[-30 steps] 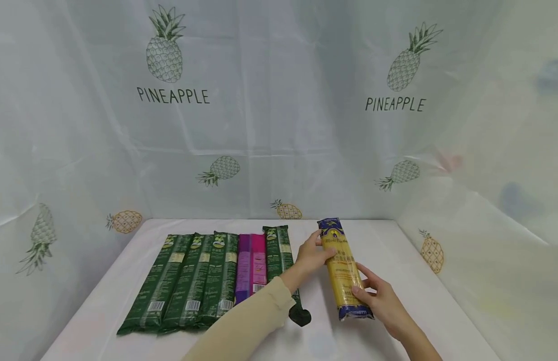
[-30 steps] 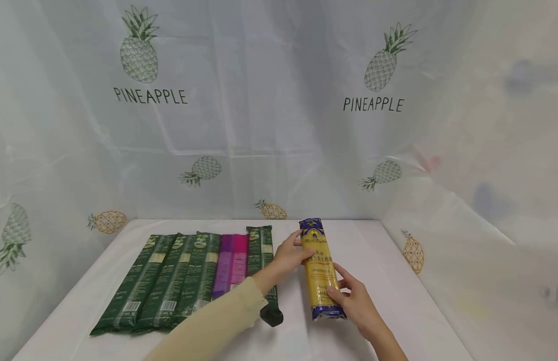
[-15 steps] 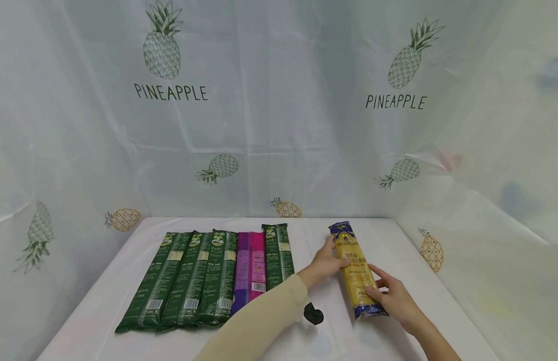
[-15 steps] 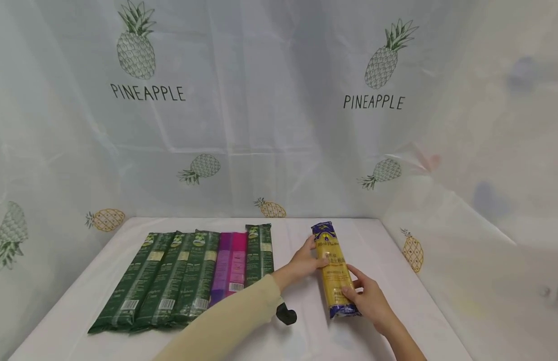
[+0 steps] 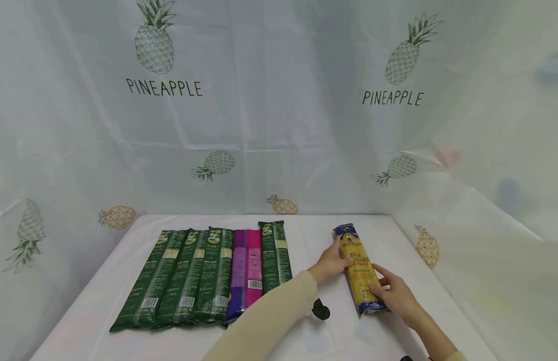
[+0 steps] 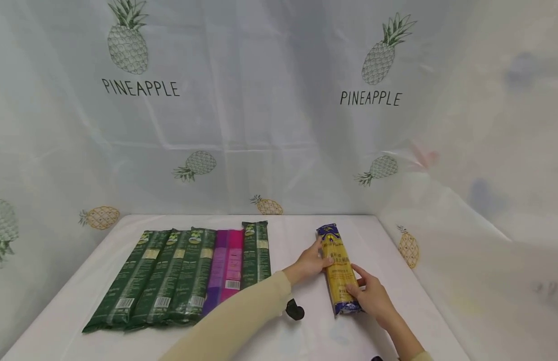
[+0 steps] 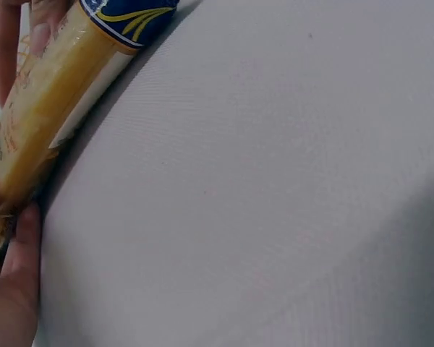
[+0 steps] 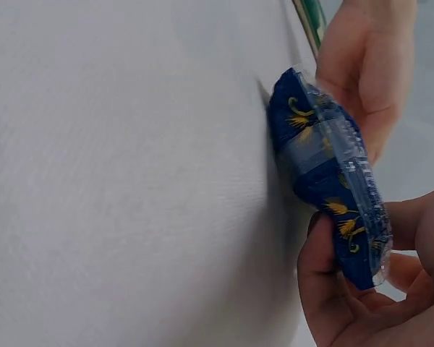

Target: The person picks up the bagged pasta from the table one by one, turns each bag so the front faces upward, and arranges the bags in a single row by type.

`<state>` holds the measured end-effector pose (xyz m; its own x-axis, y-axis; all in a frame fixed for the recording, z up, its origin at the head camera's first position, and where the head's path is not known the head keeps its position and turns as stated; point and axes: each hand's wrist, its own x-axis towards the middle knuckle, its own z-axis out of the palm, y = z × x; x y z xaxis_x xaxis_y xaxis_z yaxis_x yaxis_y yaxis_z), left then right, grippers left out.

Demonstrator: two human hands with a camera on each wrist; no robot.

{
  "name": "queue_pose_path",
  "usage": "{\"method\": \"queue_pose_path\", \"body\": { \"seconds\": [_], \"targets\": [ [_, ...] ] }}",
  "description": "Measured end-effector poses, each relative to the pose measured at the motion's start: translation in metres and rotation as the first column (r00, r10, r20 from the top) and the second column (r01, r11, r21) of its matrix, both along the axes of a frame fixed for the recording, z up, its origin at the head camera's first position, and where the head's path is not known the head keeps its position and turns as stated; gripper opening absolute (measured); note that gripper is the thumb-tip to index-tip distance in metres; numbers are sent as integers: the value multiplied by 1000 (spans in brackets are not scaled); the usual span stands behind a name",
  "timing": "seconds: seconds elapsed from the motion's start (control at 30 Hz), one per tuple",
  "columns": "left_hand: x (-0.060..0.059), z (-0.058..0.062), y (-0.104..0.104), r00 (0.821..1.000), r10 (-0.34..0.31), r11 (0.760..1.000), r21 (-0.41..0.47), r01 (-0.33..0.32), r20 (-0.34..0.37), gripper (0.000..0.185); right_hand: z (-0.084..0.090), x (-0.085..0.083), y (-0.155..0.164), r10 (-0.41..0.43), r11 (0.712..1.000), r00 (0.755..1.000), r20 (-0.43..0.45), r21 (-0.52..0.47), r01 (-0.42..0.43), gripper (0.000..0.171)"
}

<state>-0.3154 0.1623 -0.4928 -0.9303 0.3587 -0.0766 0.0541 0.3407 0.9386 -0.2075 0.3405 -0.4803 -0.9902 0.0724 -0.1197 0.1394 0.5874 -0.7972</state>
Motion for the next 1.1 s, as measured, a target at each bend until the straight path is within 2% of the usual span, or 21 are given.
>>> {"method": "queue_pose_path", "body": {
  "seconds": [0.2, 0.33, 0.43, 0.57, 0.77, 0.93, 1.1],
  "targets": [
    [-7, -12, 4, 997, -23, 997, -78, 17, -76, 80, -3, -3, 6, 19, 998, 999, 35, 61, -21, 72],
    [-11, -17, 5, 996, -40, 990, -137, 28, -83, 81, -2, -3, 9, 34, 988, 998, 49, 152, -41, 75],
    [-13, -19, 5, 996, -41, 990, -138, 30, -80, 81, 0, -3, 9, 48, 976, 997, 56, 208, -58, 77],
    [-16, -24, 8, 995, -14, 991, -135, 1, -95, 79, -1, -5, 8, 67, 970, 996, 50, 230, -77, 78],
    [-23, -32, 18, 991, 27, 980, -193, -52, -129, 76, -2, -13, 10, 72, 956, 996, 48, 282, -83, 73],
    [-22, -31, 21, 986, 59, 973, -211, -92, -157, 74, -5, -16, 13, 84, 949, 996, 35, 302, -91, 74],
    [-13, -22, 18, 983, 73, 971, -214, -109, -169, 69, -6, -17, 12, 69, 950, 997, 38, 302, -78, 73]
  ]
}}
